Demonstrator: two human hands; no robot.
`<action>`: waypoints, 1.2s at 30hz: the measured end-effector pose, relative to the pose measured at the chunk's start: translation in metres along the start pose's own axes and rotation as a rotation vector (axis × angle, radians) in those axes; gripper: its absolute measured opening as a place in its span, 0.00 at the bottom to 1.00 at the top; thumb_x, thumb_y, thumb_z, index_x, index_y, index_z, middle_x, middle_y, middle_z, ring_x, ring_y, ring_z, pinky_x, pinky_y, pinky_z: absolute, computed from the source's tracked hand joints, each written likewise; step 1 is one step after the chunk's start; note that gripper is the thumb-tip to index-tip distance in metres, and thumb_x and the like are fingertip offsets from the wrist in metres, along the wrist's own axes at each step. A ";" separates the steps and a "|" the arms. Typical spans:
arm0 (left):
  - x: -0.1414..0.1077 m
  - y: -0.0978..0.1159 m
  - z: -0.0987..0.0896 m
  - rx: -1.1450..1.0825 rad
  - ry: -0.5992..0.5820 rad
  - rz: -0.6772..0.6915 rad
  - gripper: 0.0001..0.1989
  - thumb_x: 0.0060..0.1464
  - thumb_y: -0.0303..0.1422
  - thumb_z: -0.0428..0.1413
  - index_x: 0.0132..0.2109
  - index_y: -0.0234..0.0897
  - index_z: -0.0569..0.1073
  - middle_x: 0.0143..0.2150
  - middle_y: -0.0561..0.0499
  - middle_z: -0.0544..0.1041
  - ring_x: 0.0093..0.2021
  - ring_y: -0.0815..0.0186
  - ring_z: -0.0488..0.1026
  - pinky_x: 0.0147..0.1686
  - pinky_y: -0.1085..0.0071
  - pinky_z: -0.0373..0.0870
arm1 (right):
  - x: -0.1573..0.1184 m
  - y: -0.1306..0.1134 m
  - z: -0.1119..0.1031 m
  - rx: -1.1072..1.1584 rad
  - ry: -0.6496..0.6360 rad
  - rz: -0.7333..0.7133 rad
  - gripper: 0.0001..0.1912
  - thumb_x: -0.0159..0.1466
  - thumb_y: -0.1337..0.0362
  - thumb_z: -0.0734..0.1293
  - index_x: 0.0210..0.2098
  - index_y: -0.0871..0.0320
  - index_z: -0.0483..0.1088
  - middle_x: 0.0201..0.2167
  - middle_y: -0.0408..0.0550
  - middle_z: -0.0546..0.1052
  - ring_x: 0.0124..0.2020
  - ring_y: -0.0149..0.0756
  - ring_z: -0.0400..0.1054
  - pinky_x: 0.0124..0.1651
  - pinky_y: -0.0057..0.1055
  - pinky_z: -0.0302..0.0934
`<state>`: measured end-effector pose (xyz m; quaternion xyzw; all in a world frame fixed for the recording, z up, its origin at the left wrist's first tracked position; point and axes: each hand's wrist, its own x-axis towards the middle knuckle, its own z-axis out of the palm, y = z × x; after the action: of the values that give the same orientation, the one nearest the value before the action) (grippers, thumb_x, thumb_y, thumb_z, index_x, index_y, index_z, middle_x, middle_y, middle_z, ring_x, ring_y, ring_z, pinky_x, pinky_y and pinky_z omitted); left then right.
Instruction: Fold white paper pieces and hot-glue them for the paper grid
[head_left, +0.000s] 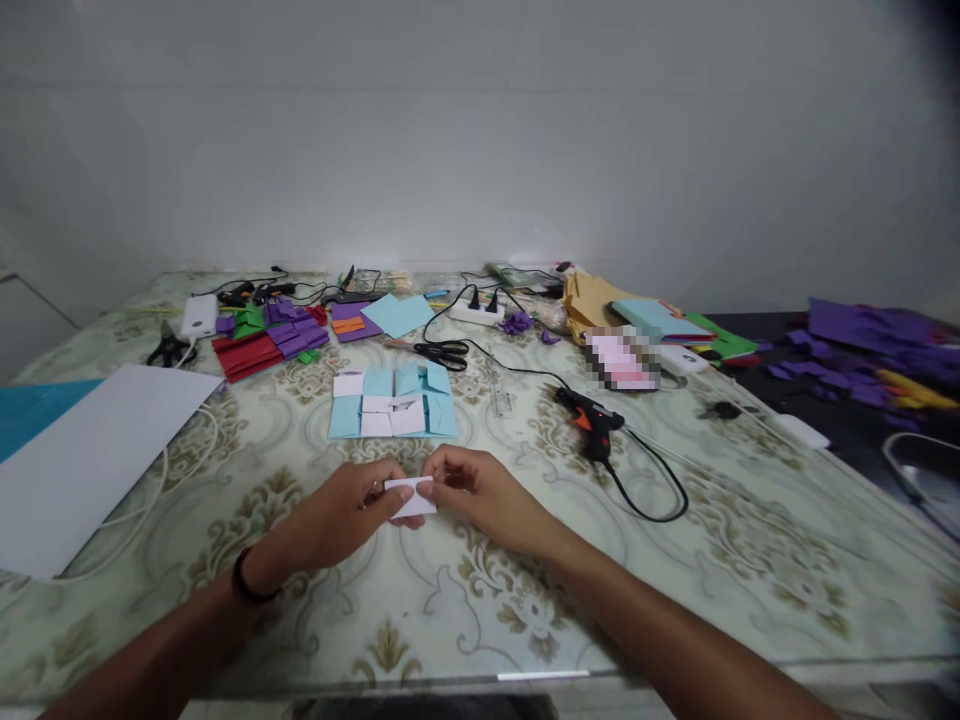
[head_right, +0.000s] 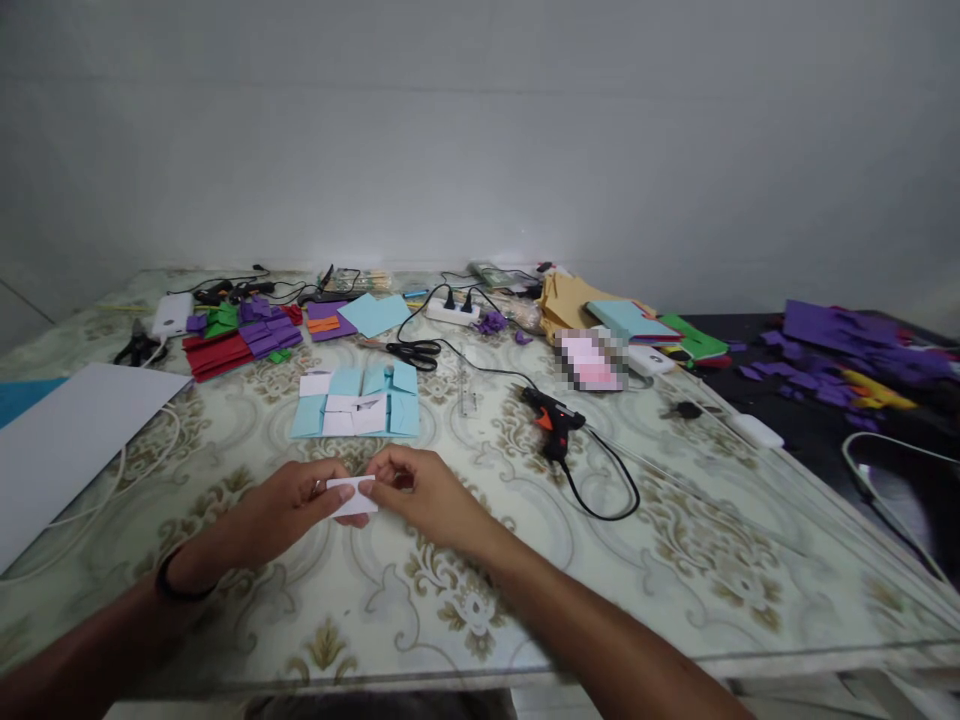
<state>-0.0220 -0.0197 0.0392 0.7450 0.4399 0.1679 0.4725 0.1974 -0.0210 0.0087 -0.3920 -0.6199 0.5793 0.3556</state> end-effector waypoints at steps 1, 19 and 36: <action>0.000 0.000 -0.001 -0.009 -0.019 -0.010 0.16 0.70 0.42 0.50 0.37 0.37 0.73 0.34 0.50 0.84 0.33 0.64 0.78 0.32 0.71 0.66 | -0.001 0.000 0.001 0.007 -0.010 0.008 0.14 0.66 0.54 0.73 0.34 0.59 0.72 0.27 0.39 0.70 0.28 0.29 0.62 0.33 0.29 0.57; 0.004 -0.011 0.000 -0.378 -0.077 0.049 0.18 0.64 0.48 0.59 0.41 0.36 0.73 0.34 0.47 0.83 0.33 0.63 0.82 0.34 0.69 0.78 | -0.007 -0.017 0.001 -0.300 0.073 -0.249 0.08 0.70 0.60 0.68 0.43 0.54 0.79 0.40 0.48 0.84 0.40 0.37 0.78 0.41 0.32 0.69; 0.006 -0.013 0.000 -0.401 -0.065 0.046 0.10 0.65 0.39 0.58 0.43 0.35 0.72 0.35 0.48 0.80 0.34 0.64 0.79 0.33 0.69 0.77 | -0.003 -0.007 -0.001 -0.056 0.128 -0.092 0.13 0.69 0.59 0.67 0.51 0.56 0.72 0.29 0.42 0.80 0.29 0.34 0.76 0.34 0.29 0.67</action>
<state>-0.0249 -0.0128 0.0270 0.6509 0.3648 0.2389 0.6214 0.1991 -0.0230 0.0161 -0.4093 -0.6290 0.5186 0.4098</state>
